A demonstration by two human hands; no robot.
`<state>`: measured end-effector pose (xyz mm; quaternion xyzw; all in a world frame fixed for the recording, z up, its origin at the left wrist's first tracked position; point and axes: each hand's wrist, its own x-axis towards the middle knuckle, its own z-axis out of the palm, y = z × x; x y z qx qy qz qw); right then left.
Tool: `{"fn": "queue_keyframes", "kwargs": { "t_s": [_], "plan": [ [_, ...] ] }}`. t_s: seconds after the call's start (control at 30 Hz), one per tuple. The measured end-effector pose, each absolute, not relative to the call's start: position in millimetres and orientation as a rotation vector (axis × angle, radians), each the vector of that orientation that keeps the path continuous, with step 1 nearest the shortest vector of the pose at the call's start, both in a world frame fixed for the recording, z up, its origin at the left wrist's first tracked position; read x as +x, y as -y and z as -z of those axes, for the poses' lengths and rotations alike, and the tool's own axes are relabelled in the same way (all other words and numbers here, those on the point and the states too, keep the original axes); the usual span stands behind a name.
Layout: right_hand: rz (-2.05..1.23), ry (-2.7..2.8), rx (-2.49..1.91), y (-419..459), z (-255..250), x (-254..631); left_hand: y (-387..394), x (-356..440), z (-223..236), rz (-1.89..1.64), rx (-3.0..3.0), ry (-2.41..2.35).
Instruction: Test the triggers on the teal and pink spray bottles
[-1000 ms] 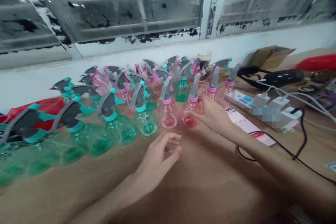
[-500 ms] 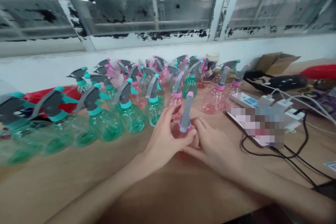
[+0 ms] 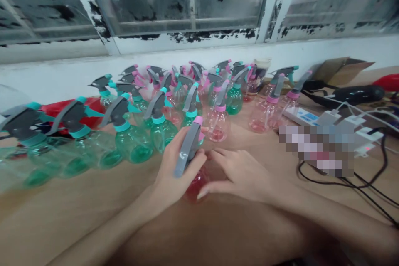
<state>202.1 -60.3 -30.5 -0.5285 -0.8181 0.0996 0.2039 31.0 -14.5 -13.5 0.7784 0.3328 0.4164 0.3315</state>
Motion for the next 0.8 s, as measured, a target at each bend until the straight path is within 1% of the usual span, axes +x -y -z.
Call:
{"fn": "queue_keyframes", "kwargs": {
  "t_s": [0.1, 0.2, 0.37, 0.8],
  "plan": [
    [-0.226, 2.334, -1.384, 55, 48, 227, 13, 32, 10, -1.090, 2.033, -0.823],
    [-0.132, 2.295, -1.363, 51, 77, 251, 10, 37, 8, -1.112, 2.054, -0.807],
    [-0.147, 2.268, -1.333, 45, 113, 271, 3, 45, 7, -1.132, 2.083, -0.817],
    [-0.213, 2.187, -1.396, 47, 122, 268, 2, 45, 2, -1.040, 2.098, -0.817]
  ]
}}
